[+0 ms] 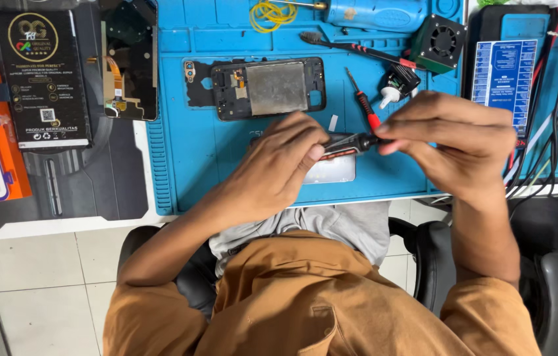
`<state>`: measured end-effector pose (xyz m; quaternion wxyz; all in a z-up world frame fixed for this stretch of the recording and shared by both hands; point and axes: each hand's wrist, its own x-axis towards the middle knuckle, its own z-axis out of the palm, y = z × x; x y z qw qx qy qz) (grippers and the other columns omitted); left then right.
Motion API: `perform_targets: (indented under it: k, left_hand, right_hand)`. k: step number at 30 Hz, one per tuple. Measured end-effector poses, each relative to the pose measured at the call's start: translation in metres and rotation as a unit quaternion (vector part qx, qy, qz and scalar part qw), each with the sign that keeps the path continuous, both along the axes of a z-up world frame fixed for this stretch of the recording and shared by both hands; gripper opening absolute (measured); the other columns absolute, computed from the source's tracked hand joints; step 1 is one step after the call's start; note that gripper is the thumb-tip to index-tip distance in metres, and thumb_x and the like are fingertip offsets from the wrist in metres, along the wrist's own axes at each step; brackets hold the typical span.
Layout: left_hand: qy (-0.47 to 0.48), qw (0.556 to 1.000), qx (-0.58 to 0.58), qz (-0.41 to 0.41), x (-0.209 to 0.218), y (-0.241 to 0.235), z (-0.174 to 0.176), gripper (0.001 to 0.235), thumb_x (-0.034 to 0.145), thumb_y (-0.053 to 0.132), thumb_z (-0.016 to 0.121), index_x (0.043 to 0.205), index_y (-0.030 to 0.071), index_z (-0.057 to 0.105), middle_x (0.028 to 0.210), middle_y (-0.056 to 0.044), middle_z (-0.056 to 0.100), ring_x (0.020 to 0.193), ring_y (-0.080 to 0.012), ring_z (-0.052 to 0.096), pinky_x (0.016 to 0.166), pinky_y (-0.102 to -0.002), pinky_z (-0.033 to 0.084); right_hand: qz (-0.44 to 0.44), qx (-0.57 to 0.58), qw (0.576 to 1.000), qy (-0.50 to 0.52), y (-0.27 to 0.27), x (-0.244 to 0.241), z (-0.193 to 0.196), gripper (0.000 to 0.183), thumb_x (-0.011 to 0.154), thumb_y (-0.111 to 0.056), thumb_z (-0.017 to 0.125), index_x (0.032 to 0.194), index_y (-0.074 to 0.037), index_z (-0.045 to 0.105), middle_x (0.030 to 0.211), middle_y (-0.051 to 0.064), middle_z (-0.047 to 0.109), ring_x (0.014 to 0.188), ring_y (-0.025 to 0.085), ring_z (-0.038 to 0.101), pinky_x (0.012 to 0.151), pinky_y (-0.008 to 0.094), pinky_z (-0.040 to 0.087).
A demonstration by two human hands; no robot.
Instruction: The person applies adhesive to a smartphone chassis and then uses a red-handled screwdriver to pry and separate the screen assembly from the frame. They rotate the device to access different edges while working.
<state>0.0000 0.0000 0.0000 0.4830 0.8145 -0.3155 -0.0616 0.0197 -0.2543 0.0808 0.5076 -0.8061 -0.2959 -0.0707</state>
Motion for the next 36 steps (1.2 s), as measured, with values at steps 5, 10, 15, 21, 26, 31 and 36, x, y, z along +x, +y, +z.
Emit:
perform_targets:
  k: [5, 10, 15, 21, 26, 31, 36]
  left_hand:
    - [0.358, 0.905, -0.223, -0.059, 0.003, 0.002, 0.0, 0.044, 0.113, 0.04, 0.045, 0.121, 0.001, 0.064, 0.097, -0.003, 0.065, 0.093, -0.012, 0.061, 0.089, -0.029, 0.052]
    - [0.405, 0.815, -0.41, -0.055, 0.003, -0.008, -0.004, 0.042, 0.11, 0.037, 0.059, 0.128, -0.001, 0.062, 0.107, -0.006, 0.067, 0.104, -0.0141, 0.063, 0.1, -0.031, 0.051]
    - [0.366, 0.844, -0.393, -0.005, 0.003, -0.009, -0.006, 0.038, 0.108, 0.031, 0.066, 0.127, -0.001, 0.063, 0.113, -0.01, 0.072, 0.11, -0.015, 0.066, 0.105, -0.031, 0.052]
    - [0.305, 0.86, -0.408, 0.016, 0.001, -0.014, -0.004, 0.031, 0.108, 0.022, 0.07, 0.125, -0.002, 0.063, 0.117, -0.009, 0.07, 0.114, -0.0166, 0.067, 0.105, -0.032, 0.054]
    - [0.269, 0.866, -0.418, 0.063, 0.002, -0.012, -0.001, 0.034, 0.108, 0.022, 0.07, 0.131, -0.003, 0.062, 0.118, -0.011, 0.072, 0.116, -0.017, 0.068, 0.108, -0.032, 0.054]
    - [0.253, 0.848, -0.453, 0.107, 0.006, -0.008, 0.002, 0.038, 0.109, 0.024, 0.068, 0.135, -0.003, 0.061, 0.122, -0.013, 0.071, 0.119, -0.0211, 0.07, 0.112, -0.037, 0.055]
    - [0.255, 0.789, -0.545, 0.121, 0.011, -0.008, 0.0, 0.039, 0.115, 0.026, 0.059, 0.139, -0.004, 0.057, 0.122, -0.013, 0.068, 0.12, -0.0242, 0.068, 0.118, -0.04, 0.053]
  right_hand:
    - [-0.107, -0.107, 0.988, 0.011, -0.033, -0.011, -0.006, 0.021, 0.081, 0.007, 0.081, 0.1, 0.004, 0.074, 0.095, 0.017, 0.074, 0.083, 0.027, 0.074, 0.072, 0.034, 0.059]
    - [-0.163, -0.247, 0.955, 0.011, -0.042, -0.025, -0.044, 0.02, 0.091, 0.003, 0.081, 0.111, 0.001, 0.077, 0.105, 0.014, 0.076, 0.092, 0.025, 0.074, 0.079, 0.033, 0.058]
    - [-0.188, -0.275, 0.943, -0.005, -0.044, -0.046, -0.064, 0.023, 0.093, 0.001, 0.08, 0.116, 0.001, 0.077, 0.106, 0.014, 0.075, 0.094, 0.029, 0.071, 0.079, 0.036, 0.057]
    - [-0.216, -0.27, 0.938, -0.03, -0.041, -0.049, -0.055, 0.019, 0.096, -0.006, 0.084, 0.112, 0.0, 0.076, 0.107, 0.013, 0.075, 0.089, 0.026, 0.07, 0.079, 0.037, 0.056]
    - [-0.225, -0.291, 0.929, -0.032, -0.014, -0.046, -0.065, 0.032, 0.085, -0.015, 0.092, 0.108, 0.001, 0.077, 0.091, 0.014, 0.069, 0.079, 0.03, 0.066, 0.067, 0.04, 0.052]
    - [-0.264, -0.281, 0.923, -0.014, 0.0, -0.044, -0.065, 0.021, 0.092, -0.006, 0.088, 0.108, 0.002, 0.077, 0.091, 0.014, 0.068, 0.069, 0.026, 0.062, 0.061, 0.038, 0.048]
    - [-0.213, -0.152, 0.965, -0.028, 0.009, -0.061, -0.047, 0.019, 0.098, 0.003, 0.084, 0.114, 0.003, 0.073, 0.098, 0.011, 0.073, 0.072, 0.015, 0.065, 0.064, 0.028, 0.05]
